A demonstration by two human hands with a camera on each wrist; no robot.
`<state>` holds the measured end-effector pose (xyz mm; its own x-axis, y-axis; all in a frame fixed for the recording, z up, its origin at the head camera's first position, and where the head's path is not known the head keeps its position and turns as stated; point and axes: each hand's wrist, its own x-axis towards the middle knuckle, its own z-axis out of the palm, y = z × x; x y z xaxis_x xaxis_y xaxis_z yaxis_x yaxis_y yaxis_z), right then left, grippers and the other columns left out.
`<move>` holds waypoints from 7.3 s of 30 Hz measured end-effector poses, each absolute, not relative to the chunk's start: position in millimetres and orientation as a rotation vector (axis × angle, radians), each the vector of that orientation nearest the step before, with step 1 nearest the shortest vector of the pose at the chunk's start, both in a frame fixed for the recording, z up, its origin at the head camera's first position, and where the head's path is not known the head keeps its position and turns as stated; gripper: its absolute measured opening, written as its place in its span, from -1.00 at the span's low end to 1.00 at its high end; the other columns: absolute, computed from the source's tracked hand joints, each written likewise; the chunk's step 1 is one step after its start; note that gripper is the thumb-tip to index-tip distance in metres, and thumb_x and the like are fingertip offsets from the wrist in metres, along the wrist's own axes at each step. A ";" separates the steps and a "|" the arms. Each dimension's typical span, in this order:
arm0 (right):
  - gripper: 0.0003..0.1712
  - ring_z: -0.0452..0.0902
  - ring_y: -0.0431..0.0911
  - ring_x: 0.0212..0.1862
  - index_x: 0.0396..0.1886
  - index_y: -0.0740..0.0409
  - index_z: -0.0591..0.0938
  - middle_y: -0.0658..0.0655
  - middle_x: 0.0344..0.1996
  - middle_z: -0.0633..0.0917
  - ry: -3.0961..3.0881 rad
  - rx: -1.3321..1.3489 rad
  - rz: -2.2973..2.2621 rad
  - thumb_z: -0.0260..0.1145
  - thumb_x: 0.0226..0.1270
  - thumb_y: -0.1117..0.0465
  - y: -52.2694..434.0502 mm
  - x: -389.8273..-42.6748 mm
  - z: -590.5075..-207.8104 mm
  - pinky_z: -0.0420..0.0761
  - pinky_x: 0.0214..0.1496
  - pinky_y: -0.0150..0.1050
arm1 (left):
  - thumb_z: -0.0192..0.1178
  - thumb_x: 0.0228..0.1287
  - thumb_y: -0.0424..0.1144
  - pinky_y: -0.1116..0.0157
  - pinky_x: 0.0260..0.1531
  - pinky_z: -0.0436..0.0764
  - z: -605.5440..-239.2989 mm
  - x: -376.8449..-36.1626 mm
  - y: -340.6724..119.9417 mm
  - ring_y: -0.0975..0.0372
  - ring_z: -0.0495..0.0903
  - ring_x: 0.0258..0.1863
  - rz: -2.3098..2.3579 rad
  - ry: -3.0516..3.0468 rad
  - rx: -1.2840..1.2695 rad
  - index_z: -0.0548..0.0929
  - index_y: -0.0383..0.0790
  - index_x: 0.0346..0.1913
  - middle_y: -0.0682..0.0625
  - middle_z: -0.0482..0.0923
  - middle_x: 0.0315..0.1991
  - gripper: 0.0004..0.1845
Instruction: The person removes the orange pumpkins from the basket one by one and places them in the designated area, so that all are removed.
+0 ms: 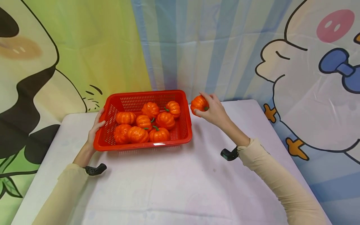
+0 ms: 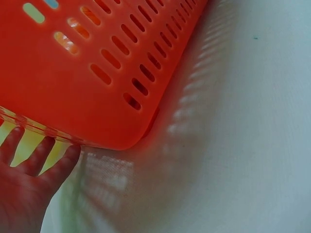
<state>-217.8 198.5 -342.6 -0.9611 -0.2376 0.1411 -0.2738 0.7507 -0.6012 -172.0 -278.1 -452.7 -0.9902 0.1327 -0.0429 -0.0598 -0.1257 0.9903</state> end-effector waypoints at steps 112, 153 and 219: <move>-0.08 0.40 0.23 0.13 0.34 0.29 0.36 0.43 0.14 0.45 -2.847 -0.040 1.180 0.38 0.15 -0.19 203.5 -275.7 -452.3 0.49 0.19 0.14 | -0.42 0.51 -0.23 0.41 0.23 0.29 -452.8 -169.0 -275.2 0.22 -0.01 0.42 2.357 1.914 0.096 -0.18 0.34 0.53 0.08 -0.27 0.56 -0.38; -0.10 0.29 0.25 0.31 0.42 0.25 0.22 0.42 0.30 0.34 -2.762 -0.135 1.205 0.25 0.27 -0.18 192.2 -265.8 -453.2 0.32 0.37 0.17 | -0.50 0.51 -0.29 0.35 0.28 0.36 -445.8 -160.3 -257.6 0.11 -0.02 0.40 2.616 1.609 0.162 -0.13 0.12 0.49 0.00 -0.19 0.50 -0.45; -0.40 0.42 0.03 0.32 0.36 0.09 0.43 0.14 0.31 0.48 -2.902 1.133 1.341 0.28 0.34 0.12 78.7 -152.9 -357.6 0.58 0.20 -0.04 | -0.53 0.50 -0.31 0.33 0.34 0.33 -449.6 -161.7 -256.6 0.12 -0.08 0.44 2.697 1.462 0.164 -0.22 0.13 0.53 0.04 -0.29 0.55 -0.40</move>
<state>-152.9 78.7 -357.6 -0.7492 -0.6606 0.0485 -0.4649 0.4723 -0.7489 -161.7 -256.6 -449.6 -0.9919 0.1118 0.0608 -0.0101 -0.5455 0.8381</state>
